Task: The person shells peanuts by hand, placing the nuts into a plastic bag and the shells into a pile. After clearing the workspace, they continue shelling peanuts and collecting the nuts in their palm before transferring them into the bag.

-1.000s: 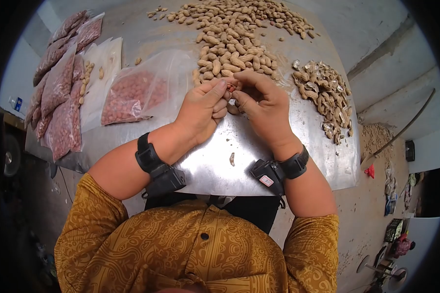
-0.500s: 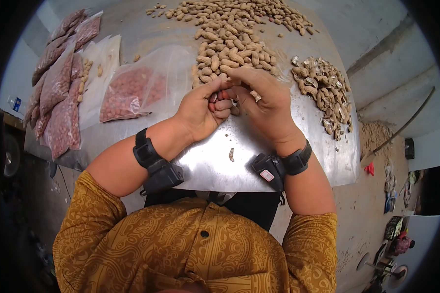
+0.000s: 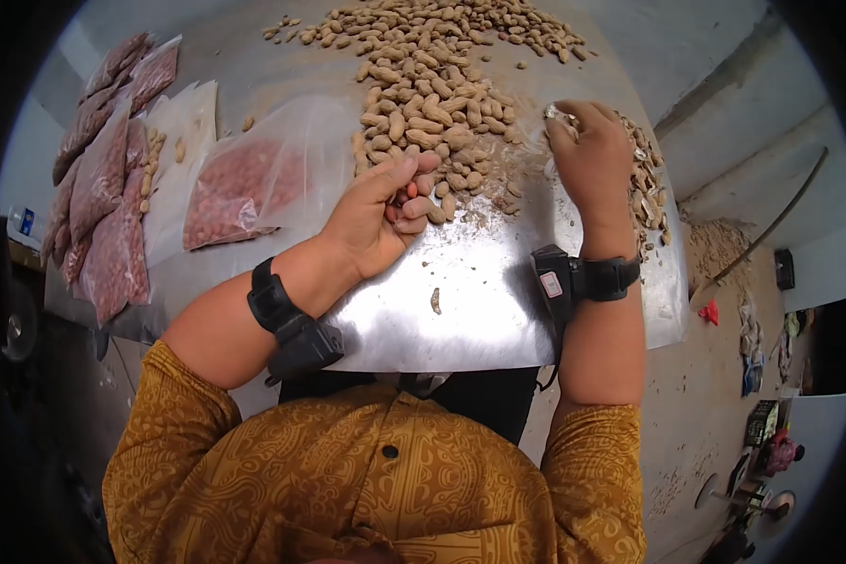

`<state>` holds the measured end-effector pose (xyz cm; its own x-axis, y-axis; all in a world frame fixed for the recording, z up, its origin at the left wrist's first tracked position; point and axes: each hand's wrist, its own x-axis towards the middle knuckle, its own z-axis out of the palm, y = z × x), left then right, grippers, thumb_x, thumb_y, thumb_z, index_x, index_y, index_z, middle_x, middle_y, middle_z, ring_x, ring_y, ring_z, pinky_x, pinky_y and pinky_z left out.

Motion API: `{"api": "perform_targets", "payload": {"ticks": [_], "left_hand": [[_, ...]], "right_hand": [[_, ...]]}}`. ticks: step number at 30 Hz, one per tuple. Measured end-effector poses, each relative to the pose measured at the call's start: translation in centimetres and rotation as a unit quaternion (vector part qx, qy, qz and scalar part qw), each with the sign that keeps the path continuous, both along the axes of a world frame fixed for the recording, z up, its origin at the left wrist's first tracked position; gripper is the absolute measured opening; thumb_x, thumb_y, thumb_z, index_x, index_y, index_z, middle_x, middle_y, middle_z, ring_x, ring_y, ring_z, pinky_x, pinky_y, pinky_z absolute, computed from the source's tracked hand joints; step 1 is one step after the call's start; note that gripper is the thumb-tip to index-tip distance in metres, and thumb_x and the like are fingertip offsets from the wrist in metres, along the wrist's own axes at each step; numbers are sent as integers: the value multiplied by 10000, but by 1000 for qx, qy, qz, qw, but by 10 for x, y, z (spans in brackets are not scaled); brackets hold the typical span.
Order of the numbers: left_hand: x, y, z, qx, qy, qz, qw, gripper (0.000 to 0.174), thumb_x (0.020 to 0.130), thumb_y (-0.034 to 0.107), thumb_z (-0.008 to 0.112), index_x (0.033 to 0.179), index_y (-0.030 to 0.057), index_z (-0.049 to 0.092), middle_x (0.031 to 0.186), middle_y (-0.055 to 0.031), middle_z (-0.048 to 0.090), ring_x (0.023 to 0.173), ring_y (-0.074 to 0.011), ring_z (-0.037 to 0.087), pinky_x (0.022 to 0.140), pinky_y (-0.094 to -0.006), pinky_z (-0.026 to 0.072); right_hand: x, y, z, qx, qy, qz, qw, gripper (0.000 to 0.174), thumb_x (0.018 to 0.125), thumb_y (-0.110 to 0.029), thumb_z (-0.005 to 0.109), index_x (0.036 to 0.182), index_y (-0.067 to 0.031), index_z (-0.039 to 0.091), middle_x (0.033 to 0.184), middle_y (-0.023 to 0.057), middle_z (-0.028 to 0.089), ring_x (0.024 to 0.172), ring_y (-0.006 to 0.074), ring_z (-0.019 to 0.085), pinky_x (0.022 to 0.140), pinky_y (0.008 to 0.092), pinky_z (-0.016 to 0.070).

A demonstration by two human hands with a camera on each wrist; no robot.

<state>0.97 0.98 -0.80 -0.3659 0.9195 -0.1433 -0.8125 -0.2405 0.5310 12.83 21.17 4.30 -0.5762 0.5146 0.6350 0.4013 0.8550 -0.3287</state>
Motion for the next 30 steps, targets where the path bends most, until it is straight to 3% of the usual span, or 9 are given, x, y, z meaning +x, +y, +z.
{"api": "perform_targets", "payload": {"ticks": [4, 7, 10, 13, 16, 18, 23, 25, 30], "left_hand": [[0, 0, -2, 30, -10, -17, 999, 180, 893, 117, 513, 1008, -21, 527, 733, -36, 509, 590, -92, 480, 435, -165, 300], [-3, -1, -5, 35, 9, -38, 999, 244, 886, 161, 546, 1062, -7, 531, 773, -26, 528, 574, -71, 428, 447, -159, 314], [-3, -2, -5, 38, 19, -37, 998, 226, 885, 145, 545, 1051, -8, 539, 795, -32, 537, 577, -70, 432, 449, -158, 311], [-2, -3, -1, 27, 32, -23, 999, 206, 880, 121, 550, 1049, 4, 546, 790, -28, 529, 577, -66, 432, 450, -157, 307], [-2, -1, -4, 28, 52, 17, 998, 200, 864, 92, 571, 1049, 20, 551, 783, -22, 519, 578, -60, 430, 450, -158, 306], [0, -1, -2, 16, 69, 49, 996, 228, 853, 79, 586, 1071, 26, 549, 770, -14, 512, 570, -57, 423, 449, -159, 305], [5, 0, 3, 20, 111, 84, 990, 279, 843, 78, 605, 1112, 24, 553, 751, -1, 519, 547, -49, 409, 448, -161, 308], [6, 1, 5, 4, 138, 81, 987, 287, 844, 85, 608, 1118, 21, 558, 745, 1, 526, 533, -46, 403, 447, -163, 308], [9, -2, 7, 9, 200, 101, 975, 256, 845, 104, 608, 1062, -29, 578, 772, -37, 601, 632, -79, 536, 548, -194, 442]], "right_hand": [[-33, 5, -10, 24, -170, 88, 981, 170, 755, -197, 598, 848, -74, 671, 833, 129, 641, 812, 302, 603, 721, 390, 478], [-53, 0, -14, 21, -274, 58, 960, 173, 754, -175, 599, 857, -46, 651, 785, 153, 633, 768, 322, 601, 695, 391, 479], [-64, 5, -24, 32, -280, 21, 959, 167, 760, -179, 566, 860, -86, 660, 842, 138, 641, 803, 319, 604, 713, 413, 480], [-62, 8, -20, -8, -256, 40, 966, 184, 748, -165, 580, 899, -86, 651, 848, 149, 634, 796, 322, 602, 708, 404, 480], [-47, -8, -1, -68, -155, 103, 980, 177, 770, -137, 590, 912, -45, 641, 806, 122, 650, 749, 263, 622, 676, 354, 486], [-38, -23, 2, -253, -49, 216, 942, 180, 786, -122, 598, 929, -18, 629, 805, 83, 647, 726, 196, 610, 658, 310, 481], [-20, -57, -3, -552, 62, 375, 742, 180, 831, -90, 582, 989, -8, 602, 853, 36, 622, 697, 95, 571, 635, 226, 468], [-19, -66, -6, -589, 72, 368, 716, 162, 838, -84, 572, 979, -9, 598, 843, 37, 619, 699, 91, 573, 632, 215, 472], [-20, -65, -18, -645, 81, 383, 656, 135, 849, -91, 577, 959, -12, 579, 834, 40, 614, 672, 89, 582, 605, 200, 479]]}}
